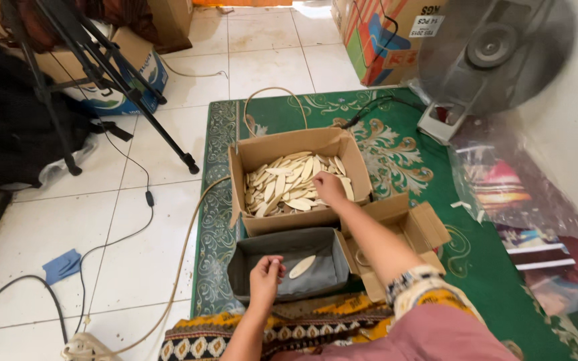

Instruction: The person sits on a mat and sorts small, light-colored wooden pieces from a large cardboard box into a smaller box and a metal tray. They handle the pieces one by one, inspecting them before placing them into the designated containers.

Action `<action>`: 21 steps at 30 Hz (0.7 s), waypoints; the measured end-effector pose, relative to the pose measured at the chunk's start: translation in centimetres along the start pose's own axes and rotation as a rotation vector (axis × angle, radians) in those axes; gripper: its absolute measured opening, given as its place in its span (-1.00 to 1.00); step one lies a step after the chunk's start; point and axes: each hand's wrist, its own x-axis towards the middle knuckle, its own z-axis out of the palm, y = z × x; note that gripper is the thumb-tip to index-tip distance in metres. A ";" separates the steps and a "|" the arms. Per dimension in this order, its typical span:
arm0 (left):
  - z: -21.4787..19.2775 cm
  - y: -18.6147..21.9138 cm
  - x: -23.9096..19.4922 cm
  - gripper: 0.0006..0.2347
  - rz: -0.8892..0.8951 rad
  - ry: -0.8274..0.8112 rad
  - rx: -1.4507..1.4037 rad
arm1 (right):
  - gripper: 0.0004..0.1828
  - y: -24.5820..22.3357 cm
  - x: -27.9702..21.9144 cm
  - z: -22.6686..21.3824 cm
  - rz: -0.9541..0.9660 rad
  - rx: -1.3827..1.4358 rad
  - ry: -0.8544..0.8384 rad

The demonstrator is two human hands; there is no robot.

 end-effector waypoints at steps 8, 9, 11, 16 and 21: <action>-0.3 2.5 -0.5 -0.86 -0.108 -0.004 0.012 | -0.71 0.3 4.3 0.0 0.414 -0.150 -0.430; -0.4 3.4 -0.9 -0.85 -0.139 -0.024 0.014 | -0.61 -0.9 3.8 -0.7 0.427 -0.247 -0.539; -0.3 3.1 -0.7 -0.86 -0.139 -0.027 0.007 | -0.54 -1.2 3.7 -0.6 0.433 -0.291 -0.615; 0.0 1.8 -0.2 -0.86 -0.120 -0.030 -0.048 | -0.44 6.6 7.7 4.5 0.394 -0.380 -0.641; -0.3 2.1 -0.4 -0.86 -0.083 -0.032 -0.003 | -0.76 10.2 7.9 5.5 0.072 -0.107 0.030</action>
